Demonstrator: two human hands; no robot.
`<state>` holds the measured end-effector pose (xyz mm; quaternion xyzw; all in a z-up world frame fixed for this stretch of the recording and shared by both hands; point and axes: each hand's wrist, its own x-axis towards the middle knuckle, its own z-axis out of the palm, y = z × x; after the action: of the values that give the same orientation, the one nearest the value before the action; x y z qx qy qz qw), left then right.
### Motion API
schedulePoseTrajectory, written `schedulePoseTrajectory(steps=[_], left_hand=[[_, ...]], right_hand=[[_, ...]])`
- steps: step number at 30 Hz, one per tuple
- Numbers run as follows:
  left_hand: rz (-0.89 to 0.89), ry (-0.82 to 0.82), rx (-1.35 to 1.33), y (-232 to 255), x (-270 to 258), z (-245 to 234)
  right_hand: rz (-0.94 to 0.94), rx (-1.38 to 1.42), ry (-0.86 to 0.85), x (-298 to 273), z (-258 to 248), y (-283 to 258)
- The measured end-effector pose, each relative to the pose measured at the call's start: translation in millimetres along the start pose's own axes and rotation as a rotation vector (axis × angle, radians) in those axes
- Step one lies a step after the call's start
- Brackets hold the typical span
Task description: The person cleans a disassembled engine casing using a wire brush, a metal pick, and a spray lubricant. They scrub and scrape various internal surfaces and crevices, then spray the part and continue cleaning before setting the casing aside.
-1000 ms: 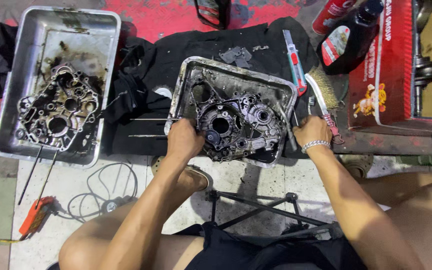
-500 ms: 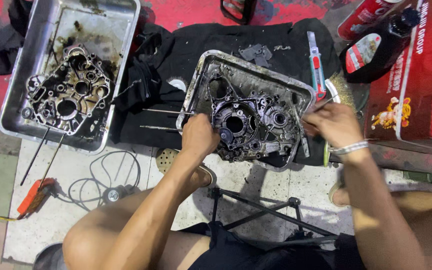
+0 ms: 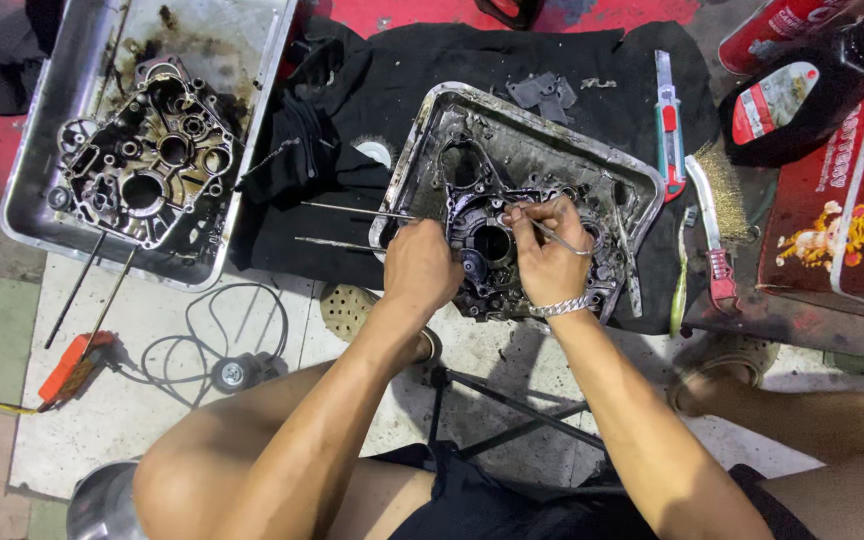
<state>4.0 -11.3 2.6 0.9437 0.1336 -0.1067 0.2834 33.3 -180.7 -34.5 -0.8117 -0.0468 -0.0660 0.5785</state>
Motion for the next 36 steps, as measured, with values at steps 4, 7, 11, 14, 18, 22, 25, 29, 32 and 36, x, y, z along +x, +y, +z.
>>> schedulePoseTrajectory(steps=[4, 7, 11, 14, 18, 22, 25, 29, 32, 36], left_hand=[[-0.002, -0.005, -0.01, 0.7, -0.2, -1.3], [0.003, 0.005, -0.009, 1.4, -0.2, -1.3], [-0.004, 0.002, -0.014, 2.7, -0.4, -1.8], [-0.001, 0.002, -0.016, 1.4, -0.7, -2.0], [0.012, -0.004, -0.008, 0.9, 0.0, -1.0], [0.032, 0.011, 0.004, -2.1, -1.3, 1.7], [0.035, 0.009, -0.01, -1.2, -0.4, 2.6], [0.062, 0.04, -0.01, -5.0, 0.0, 3.3], [0.052, 0.035, -0.005, -3.8, 0.4, 6.9], [0.07, 0.045, -0.011, -5.8, 1.7, 6.5]], right_hand=[[0.016, 0.087, 0.016, -5.4, 7.7, 1.8], [-0.006, 0.122, 0.014, -6.3, 10.4, 5.4], [-0.014, 0.118, 0.008, -7.7, 11.0, 8.0], [-0.045, 0.183, -0.075, -10.5, 9.0, 8.3], [-0.003, 0.128, -0.044, -12.0, 11.2, 5.6], [-0.009, 0.142, 0.026, -11.1, 9.7, 1.7], [-0.044, 0.038, 0.038, -13.9, 12.0, -1.0], [-0.038, 0.031, 0.031, -13.1, 12.2, 1.2], [-0.014, 0.098, 0.039, -13.0, 13.2, 4.1], [-0.044, 0.109, 0.024, -18.0, 18.1, 1.4]])
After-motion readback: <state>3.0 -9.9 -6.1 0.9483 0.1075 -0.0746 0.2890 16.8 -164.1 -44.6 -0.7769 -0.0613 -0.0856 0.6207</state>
